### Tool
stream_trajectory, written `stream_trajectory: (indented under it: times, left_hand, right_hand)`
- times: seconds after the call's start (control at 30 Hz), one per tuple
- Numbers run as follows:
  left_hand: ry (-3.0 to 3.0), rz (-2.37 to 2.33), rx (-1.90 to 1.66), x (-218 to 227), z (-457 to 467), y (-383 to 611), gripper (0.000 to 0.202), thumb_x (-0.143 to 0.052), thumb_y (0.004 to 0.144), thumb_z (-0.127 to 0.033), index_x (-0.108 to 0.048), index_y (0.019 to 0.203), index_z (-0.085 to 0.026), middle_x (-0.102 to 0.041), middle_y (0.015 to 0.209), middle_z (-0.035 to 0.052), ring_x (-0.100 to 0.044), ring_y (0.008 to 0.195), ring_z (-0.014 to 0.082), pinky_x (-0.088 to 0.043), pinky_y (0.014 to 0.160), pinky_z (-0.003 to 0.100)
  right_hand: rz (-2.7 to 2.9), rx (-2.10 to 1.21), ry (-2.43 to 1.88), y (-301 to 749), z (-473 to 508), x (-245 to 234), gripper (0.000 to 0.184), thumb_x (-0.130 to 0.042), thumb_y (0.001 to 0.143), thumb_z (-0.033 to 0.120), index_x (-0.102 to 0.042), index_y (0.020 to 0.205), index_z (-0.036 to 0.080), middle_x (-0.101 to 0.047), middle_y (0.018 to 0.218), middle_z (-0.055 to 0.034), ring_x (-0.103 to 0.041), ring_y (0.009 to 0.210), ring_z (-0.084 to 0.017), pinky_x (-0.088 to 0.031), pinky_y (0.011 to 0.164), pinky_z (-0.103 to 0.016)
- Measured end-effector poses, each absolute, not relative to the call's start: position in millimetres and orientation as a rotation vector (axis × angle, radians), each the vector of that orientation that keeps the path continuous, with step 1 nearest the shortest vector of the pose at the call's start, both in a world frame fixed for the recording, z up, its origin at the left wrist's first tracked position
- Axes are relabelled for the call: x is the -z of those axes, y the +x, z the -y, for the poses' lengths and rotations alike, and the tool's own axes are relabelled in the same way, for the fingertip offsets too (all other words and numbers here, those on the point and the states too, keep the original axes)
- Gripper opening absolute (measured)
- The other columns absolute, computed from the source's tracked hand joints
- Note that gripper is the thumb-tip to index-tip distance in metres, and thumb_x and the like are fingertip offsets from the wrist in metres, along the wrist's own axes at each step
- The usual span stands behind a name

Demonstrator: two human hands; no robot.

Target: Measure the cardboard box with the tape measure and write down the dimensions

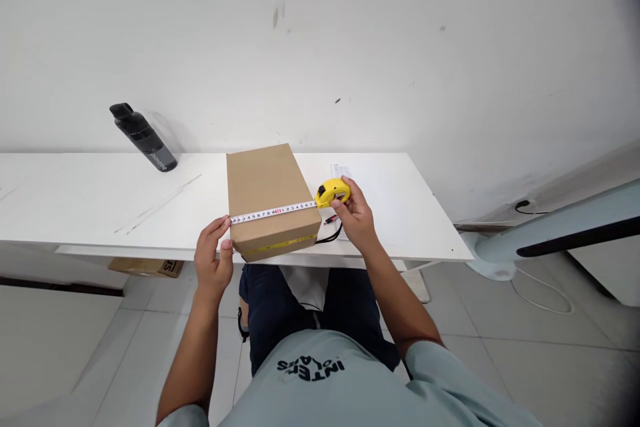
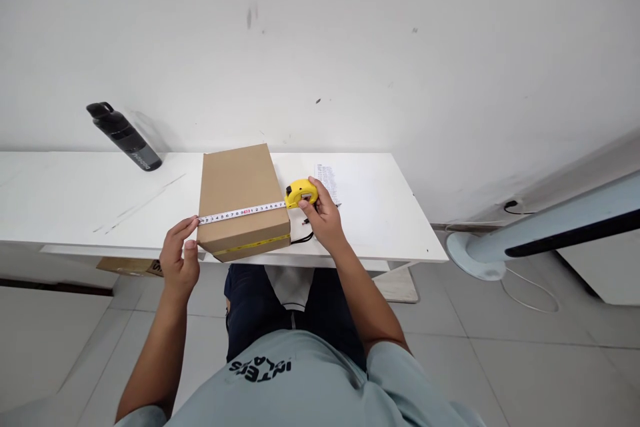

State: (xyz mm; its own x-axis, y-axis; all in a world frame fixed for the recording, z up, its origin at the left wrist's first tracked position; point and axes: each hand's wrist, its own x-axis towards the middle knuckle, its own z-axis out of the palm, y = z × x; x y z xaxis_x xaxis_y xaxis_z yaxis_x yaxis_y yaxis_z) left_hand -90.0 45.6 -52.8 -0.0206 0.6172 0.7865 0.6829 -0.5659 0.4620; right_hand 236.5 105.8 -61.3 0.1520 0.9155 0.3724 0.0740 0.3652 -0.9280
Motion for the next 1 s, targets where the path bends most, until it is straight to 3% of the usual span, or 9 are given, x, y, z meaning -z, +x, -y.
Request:
stream_trajectory:
  times: [0.13, 0.3, 0.43, 0.57, 0.67, 0.77, 0.87, 1.0]
  left_hand:
    - [-2.092, 1.473, 1.709, 50.7, -48.2, -88.1, 0.037, -0.046, 0.108, -0.04, -0.074, 0.125, -0.021, -0.076, 0.125, 0.0116, -0.07, 0.122, 0.0229, -0.055, 0.107, 0.044]
    - [-2.097, 1.622, 1.806, 39.3, -54.5, -93.7, 0.024, -0.064, 0.1, -0.04, -0.081, 0.105, -0.024, -0.079, 0.112, 0.0071, -0.073, 0.111, 0.022, -0.058, 0.101, 0.041]
    - [-2.106, 1.951, 2.046, 23.9, -64.4, -107.7, 0.027, -0.081, 0.084, -0.048, -0.08, 0.096, -0.023, -0.079, 0.102, 0.0044, -0.072, 0.097, 0.0194, -0.058, 0.084, 0.032]
    - [-2.151, 2.201, 2.074, 4.7, -81.0, -114.4, 0.041, -0.089, 0.071, -0.051, -0.076, 0.096, -0.021, -0.07, 0.083, -0.0001, -0.057, 0.069, 0.0118, -0.046, 0.061, 0.024]
    - [-2.321, 2.244, 2.026, -5.8, -85.8, -111.4, 0.04, -0.086, 0.073, -0.049, -0.069, 0.097, -0.021, -0.067, 0.088, -0.0006, -0.054, 0.069, 0.0106, -0.044, 0.062, 0.023]
    - [-2.403, 2.216, 1.984, -11.1, -88.0, -108.9, 0.037, -0.081, 0.079, -0.046, -0.063, 0.101, -0.022, -0.066, 0.093, -0.0013, -0.053, 0.069, 0.01, -0.046, 0.064, 0.024]
    - [-2.4, 2.118, 2.039, -15.9, -93.1, -110.3, 0.04, -0.082, 0.078, -0.044, -0.059, 0.103, -0.023, -0.067, 0.096, -0.0006, -0.055, 0.069, 0.0108, -0.048, 0.062, 0.025]
    - [-2.345, 1.858, 2.267, -33.6, -86.9, -106.4, 0.047, -0.09, 0.073, -0.044, -0.059, 0.103, -0.025, -0.069, 0.095, -0.0013, -0.056, 0.063, 0.0104, -0.05, 0.058, 0.026]
  right_hand:
    - [1.262, -0.821, -1.022, 236.9, -105.3, 60.8, 0.076, -0.071, 0.088, 0.065, -0.054, 0.151, 0.026, -0.061, 0.15, -0.0128, -0.062, 0.133, -0.028, -0.049, 0.118, -0.044]
    - [1.264, -0.807, -1.009, 235.2, -106.6, 57.6, 0.076, -0.07, 0.089, 0.064, -0.054, 0.151, 0.024, -0.062, 0.149, -0.0126, -0.062, 0.13, -0.027, -0.051, 0.115, -0.042]
    - [1.29, -0.844, -0.994, 232.3, -112.7, 50.5, 0.078, -0.072, 0.088, 0.065, -0.054, 0.152, 0.024, -0.065, 0.141, -0.0121, -0.067, 0.119, -0.027, -0.056, 0.109, -0.041]
    - [1.326, -0.913, -1.005, 240.9, -121.9, 35.9, 0.082, -0.072, 0.09, 0.061, -0.045, 0.159, 0.027, -0.069, 0.131, -0.0088, -0.068, 0.115, -0.025, -0.059, 0.105, -0.043]
    - [1.443, -0.945, -1.063, 250.1, -123.8, 25.5, 0.079, -0.073, 0.091, 0.054, -0.044, 0.158, 0.025, -0.067, 0.134, -0.01, -0.068, 0.116, -0.026, -0.055, 0.11, -0.049]
    - [1.566, -0.954, -1.047, 256.2, -125.3, 15.9, 0.07, -0.078, 0.087, 0.046, -0.051, 0.148, 0.025, -0.066, 0.132, -0.0093, -0.068, 0.113, -0.026, -0.054, 0.11, -0.051]
    - [1.531, -0.988, -0.921, 257.1, -126.5, 2.3, 0.058, -0.079, 0.085, 0.043, -0.054, 0.135, 0.027, -0.066, 0.131, -0.0071, -0.068, 0.114, -0.024, -0.055, 0.109, -0.048]
    - [1.441, -1.014, -0.749, 250.4, -112.6, -24.7, 0.06, -0.084, 0.08, 0.046, -0.054, 0.129, 0.028, -0.065, 0.129, -0.005, -0.068, 0.112, -0.022, -0.057, 0.104, -0.041]
